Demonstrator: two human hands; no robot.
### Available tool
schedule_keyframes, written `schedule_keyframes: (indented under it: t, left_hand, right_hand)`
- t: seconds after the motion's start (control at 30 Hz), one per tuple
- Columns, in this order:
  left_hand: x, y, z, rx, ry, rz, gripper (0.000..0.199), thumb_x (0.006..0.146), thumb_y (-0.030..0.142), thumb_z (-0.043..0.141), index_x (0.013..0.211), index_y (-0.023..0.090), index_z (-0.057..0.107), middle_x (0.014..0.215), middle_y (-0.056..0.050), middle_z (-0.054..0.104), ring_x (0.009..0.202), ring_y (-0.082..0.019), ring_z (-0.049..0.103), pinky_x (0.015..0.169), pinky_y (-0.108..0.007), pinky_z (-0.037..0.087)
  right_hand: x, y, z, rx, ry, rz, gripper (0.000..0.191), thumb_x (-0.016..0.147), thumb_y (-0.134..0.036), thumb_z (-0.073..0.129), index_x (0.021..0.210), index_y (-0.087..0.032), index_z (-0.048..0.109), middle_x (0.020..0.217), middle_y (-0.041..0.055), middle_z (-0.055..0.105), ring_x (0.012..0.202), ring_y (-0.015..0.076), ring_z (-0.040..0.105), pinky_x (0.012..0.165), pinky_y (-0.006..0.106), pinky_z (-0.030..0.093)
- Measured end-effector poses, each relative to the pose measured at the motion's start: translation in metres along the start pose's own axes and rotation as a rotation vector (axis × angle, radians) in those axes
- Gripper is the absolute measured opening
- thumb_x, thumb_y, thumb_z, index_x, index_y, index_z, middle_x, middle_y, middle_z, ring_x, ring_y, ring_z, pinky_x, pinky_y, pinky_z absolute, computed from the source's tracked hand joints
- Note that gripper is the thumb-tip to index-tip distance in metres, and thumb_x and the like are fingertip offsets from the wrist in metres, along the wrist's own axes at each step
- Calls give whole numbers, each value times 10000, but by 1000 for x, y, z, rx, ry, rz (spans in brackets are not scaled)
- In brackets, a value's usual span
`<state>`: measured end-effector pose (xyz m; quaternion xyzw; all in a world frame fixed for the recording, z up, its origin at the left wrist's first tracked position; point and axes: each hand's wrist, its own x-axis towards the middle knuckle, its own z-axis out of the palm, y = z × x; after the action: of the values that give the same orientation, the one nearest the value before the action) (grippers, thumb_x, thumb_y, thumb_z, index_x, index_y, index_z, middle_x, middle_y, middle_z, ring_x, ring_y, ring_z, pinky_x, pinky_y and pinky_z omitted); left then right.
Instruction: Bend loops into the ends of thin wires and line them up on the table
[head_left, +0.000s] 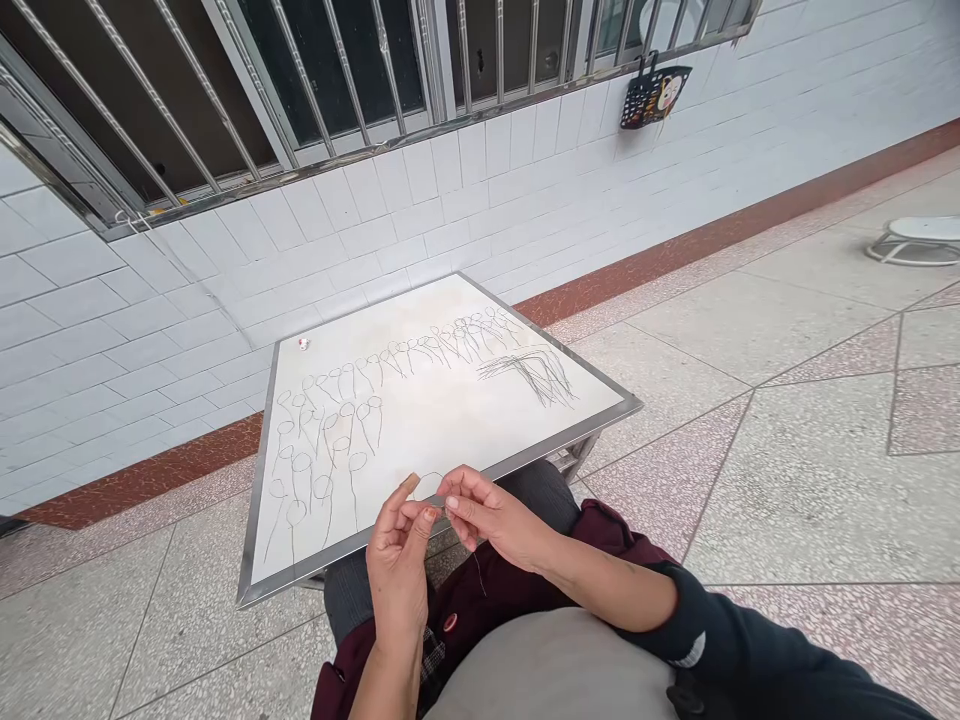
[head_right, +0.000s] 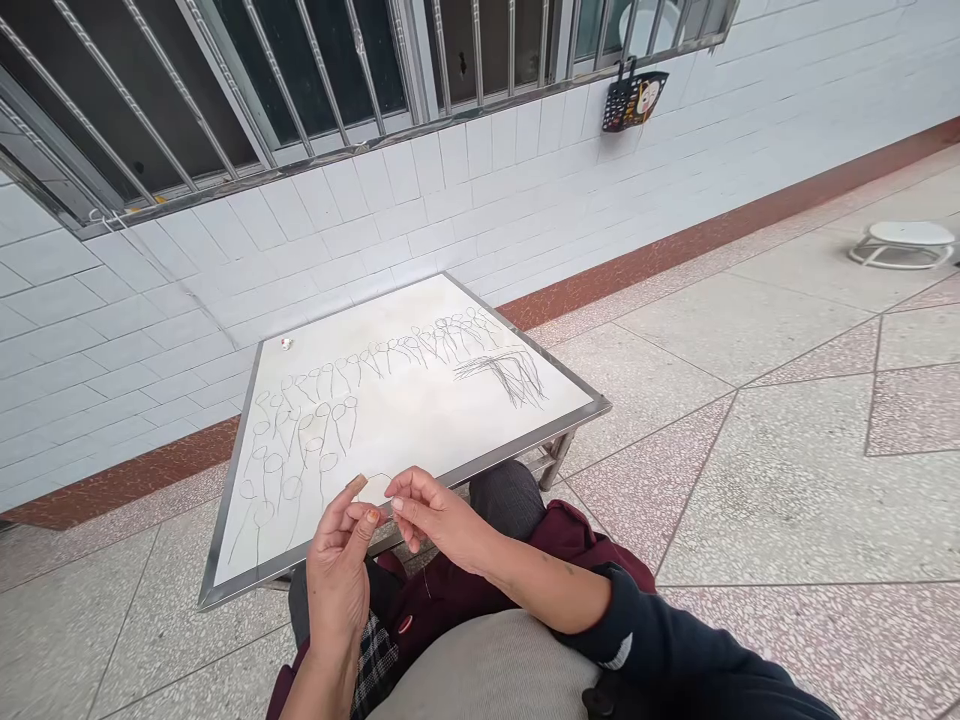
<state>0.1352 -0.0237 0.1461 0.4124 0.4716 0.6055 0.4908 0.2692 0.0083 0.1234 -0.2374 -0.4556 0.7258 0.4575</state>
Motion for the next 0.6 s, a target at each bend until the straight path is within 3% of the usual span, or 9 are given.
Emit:
schedule_keyframes:
  t: [0.13, 0.3, 0.5, 0.6]
  left_hand:
    - [-1, 2, -2, -52, -34, -19, 422, 771, 304, 697, 1178, 230, 615, 757, 20, 569, 762, -126, 578, 879, -293, 426]
    - [-4, 5, -5, -100, -153, -114, 531, 799, 292, 675, 1300, 276, 500, 753, 30, 537, 628, -90, 520, 632, -210, 428]
    - [-5, 8, -6, -49, -211, -197, 608, 810, 287, 669, 1364, 275, 420, 757, 12, 581, 590, -75, 472, 522, -176, 341]
    - [-4, 12, -9, -18, -259, -240, 631, 814, 302, 663, 1385, 258, 398, 752, -3, 607, 538, -62, 420, 487, -177, 302]
  right_hand:
    - [-1, -3, -5, -131, -5, -29, 293, 898, -456, 527, 1054, -209, 526, 685, -62, 483, 466, 51, 437, 468, 195, 381]
    - [-1, -5, -8, -175, 3, -66, 340, 909, -454, 506, 1165, -232, 521, 775, -42, 484, 504, 51, 471, 484, 202, 403]
    - [3, -13, -13, -244, 42, -76, 334, 895, -481, 512, 1041, -201, 621, 743, -26, 480, 477, 43, 377, 395, 180, 256]
    - [5, -21, -22, -305, 24, -86, 320, 880, -475, 539, 957, -184, 650, 719, -27, 473, 491, 46, 355, 422, 189, 257]
